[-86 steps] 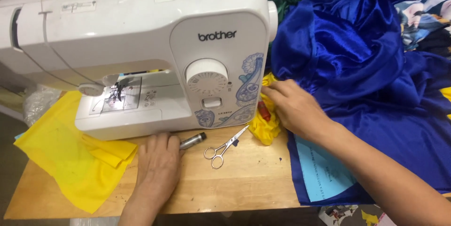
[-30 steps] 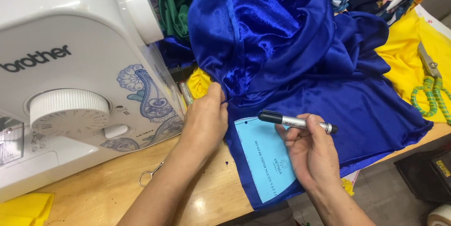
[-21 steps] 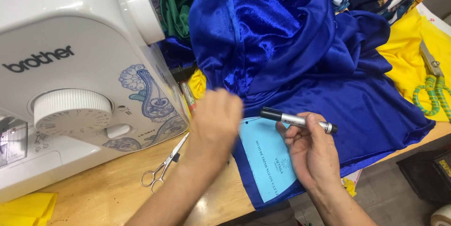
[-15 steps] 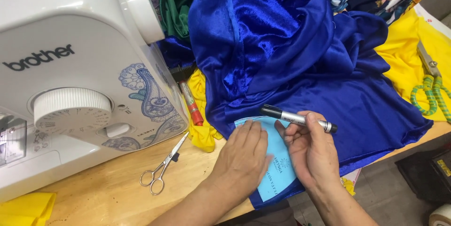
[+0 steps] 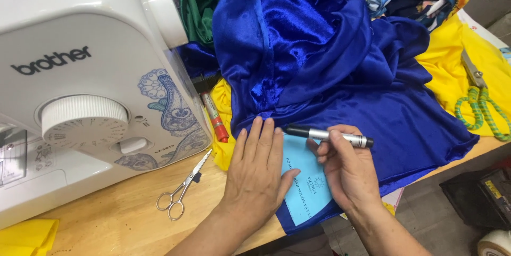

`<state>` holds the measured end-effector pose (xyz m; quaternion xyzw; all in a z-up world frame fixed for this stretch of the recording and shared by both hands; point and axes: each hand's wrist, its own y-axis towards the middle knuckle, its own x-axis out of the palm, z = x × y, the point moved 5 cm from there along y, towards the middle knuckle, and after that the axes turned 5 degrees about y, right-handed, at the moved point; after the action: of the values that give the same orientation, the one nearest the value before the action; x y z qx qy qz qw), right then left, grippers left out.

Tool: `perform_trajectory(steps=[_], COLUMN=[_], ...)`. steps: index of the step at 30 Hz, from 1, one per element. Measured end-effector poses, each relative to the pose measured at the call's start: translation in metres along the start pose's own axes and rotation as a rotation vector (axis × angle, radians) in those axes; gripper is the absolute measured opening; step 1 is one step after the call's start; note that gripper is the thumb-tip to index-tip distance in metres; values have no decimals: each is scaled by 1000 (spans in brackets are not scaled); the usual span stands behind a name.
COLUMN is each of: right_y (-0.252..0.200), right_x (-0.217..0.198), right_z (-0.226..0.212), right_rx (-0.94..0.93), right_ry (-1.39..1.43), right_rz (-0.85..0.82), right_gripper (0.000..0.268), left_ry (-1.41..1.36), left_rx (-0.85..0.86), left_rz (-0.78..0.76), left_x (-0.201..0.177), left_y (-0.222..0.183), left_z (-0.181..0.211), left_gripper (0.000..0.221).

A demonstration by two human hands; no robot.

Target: Cutting blue fabric and tracing a paper pattern onto it using a marker.

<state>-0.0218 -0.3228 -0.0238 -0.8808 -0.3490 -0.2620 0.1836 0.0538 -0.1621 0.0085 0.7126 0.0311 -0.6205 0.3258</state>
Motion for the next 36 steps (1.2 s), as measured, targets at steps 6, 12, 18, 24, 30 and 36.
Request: perform_trajectory(steps=[6,12,18,24,30,36], right_y=[-31,-59,-63,-51,-43,-35], right_x=[17,20,29,50,68,74], right_z=[-16,-21,-16,-18,-28,-41], right_rx=[-45,64,17,46,47,-68], right_ry=[-71,26,-20,142,181,6], right_rz=[-156,-245,-398,-616,-677,-470], right_gripper=[8,14,20,23,17,21], left_ry=[-212,-185,-730,-1883,-2360,-924], left_rx=[161,79,-116,-397,-310,-109], left_rz=[323,1,-780,-915,-1003,-578], left_x=[-53,-48,-32,-25,-45,-33], left_y=[8,-23,-45,-52,-35,-13], left_z=[5,24,24,33,36,6], left_gripper=[42,49,44,34,43,36])
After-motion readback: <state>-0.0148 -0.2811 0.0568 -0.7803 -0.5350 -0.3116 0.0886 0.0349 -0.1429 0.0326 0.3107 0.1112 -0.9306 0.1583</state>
